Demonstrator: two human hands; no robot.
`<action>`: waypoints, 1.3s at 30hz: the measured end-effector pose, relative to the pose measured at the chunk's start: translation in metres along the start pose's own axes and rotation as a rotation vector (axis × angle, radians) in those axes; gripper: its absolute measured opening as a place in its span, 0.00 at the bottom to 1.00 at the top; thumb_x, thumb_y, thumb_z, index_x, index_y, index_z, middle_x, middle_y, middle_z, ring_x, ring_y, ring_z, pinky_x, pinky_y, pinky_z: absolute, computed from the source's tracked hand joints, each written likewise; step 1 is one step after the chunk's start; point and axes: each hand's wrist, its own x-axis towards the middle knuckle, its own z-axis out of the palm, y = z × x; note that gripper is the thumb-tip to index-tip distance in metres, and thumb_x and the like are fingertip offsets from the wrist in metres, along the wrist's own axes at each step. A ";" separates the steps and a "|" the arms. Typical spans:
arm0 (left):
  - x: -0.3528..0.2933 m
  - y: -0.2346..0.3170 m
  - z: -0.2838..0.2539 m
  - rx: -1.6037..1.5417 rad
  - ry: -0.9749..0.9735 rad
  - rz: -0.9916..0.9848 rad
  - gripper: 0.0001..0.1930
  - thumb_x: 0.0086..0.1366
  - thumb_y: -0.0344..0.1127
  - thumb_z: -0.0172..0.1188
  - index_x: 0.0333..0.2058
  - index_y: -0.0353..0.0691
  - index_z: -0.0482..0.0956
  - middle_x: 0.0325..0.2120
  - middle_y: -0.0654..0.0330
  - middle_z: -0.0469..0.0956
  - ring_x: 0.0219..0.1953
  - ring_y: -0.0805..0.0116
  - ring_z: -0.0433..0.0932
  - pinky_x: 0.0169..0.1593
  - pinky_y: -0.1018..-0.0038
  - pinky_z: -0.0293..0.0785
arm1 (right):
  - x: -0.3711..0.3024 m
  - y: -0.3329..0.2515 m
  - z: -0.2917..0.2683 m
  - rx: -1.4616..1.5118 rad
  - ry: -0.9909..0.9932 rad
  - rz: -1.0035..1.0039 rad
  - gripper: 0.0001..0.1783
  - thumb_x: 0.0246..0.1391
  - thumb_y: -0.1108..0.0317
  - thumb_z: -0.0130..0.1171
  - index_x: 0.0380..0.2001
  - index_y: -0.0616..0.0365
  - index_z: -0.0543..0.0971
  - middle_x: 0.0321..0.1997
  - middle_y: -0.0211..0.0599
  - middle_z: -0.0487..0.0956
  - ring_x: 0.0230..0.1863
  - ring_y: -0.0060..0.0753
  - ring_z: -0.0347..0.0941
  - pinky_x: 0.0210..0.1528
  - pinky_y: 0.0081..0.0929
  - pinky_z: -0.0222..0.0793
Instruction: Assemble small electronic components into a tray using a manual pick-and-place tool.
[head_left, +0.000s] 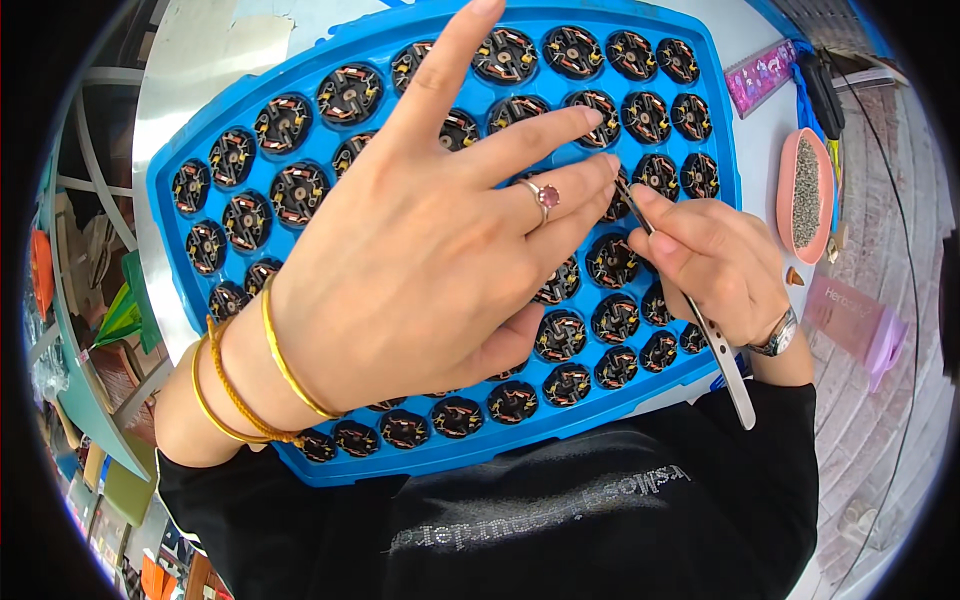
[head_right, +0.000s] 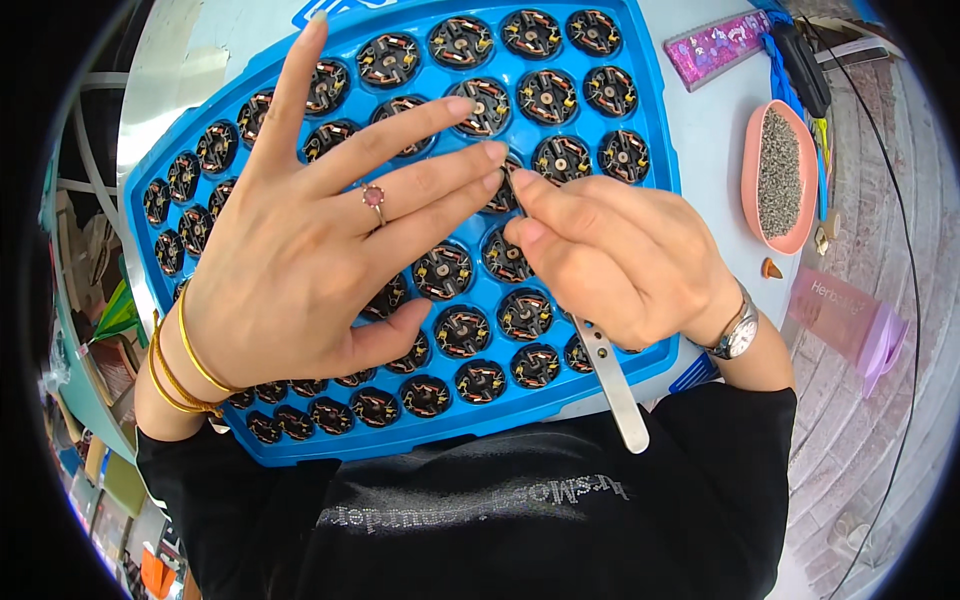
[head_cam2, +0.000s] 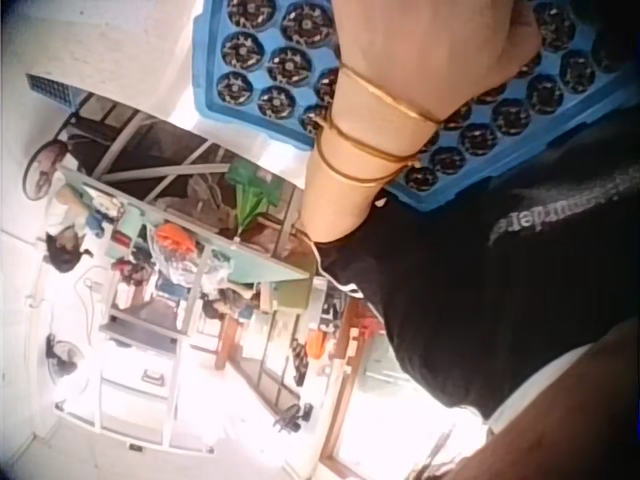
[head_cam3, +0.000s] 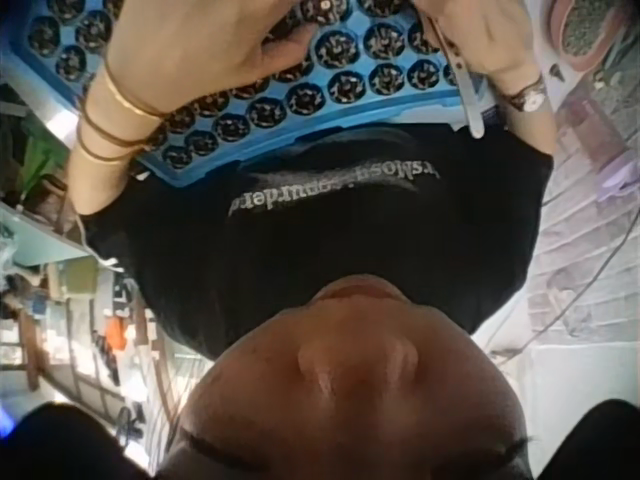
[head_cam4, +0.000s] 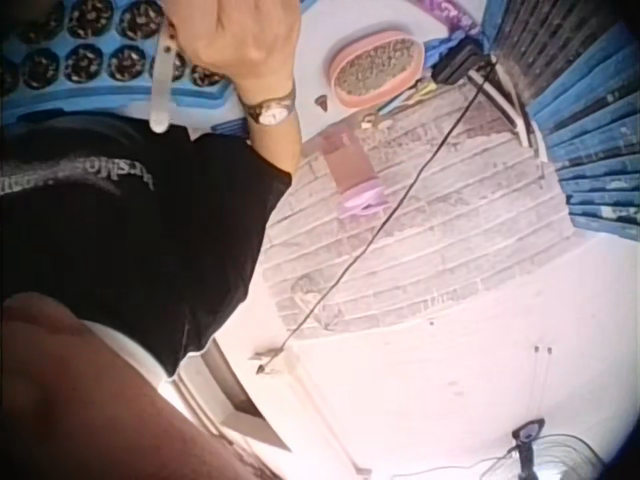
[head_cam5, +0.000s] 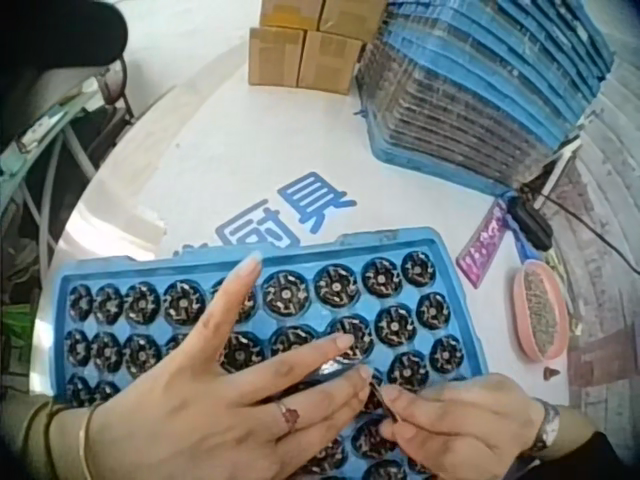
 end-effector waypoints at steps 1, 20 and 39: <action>0.000 0.000 0.000 0.001 -0.001 0.001 0.30 0.44 0.41 0.66 0.51 0.48 0.79 0.57 0.70 0.73 0.66 0.66 0.63 0.69 0.32 0.32 | -0.001 0.000 0.000 -0.002 0.000 0.001 0.18 0.43 0.83 0.66 0.38 0.64 0.73 0.46 0.52 0.80 0.29 0.40 0.79 0.25 0.31 0.76; -0.004 -0.017 0.006 -0.036 -0.001 0.072 0.28 0.49 0.43 0.66 0.51 0.47 0.78 0.58 0.69 0.72 0.66 0.65 0.62 0.69 0.33 0.33 | 0.019 0.024 -0.016 0.669 0.234 0.612 0.10 0.57 0.71 0.63 0.34 0.63 0.71 0.32 0.38 0.81 0.27 0.16 0.74 0.31 0.13 0.71; 0.003 -0.034 0.007 -0.015 0.023 0.084 0.28 0.54 0.46 0.66 0.54 0.49 0.76 0.59 0.65 0.72 0.68 0.60 0.59 0.70 0.38 0.32 | 0.023 0.038 -0.003 0.530 0.100 0.584 0.09 0.60 0.70 0.60 0.33 0.61 0.70 0.33 0.36 0.79 0.27 0.13 0.69 0.29 0.11 0.65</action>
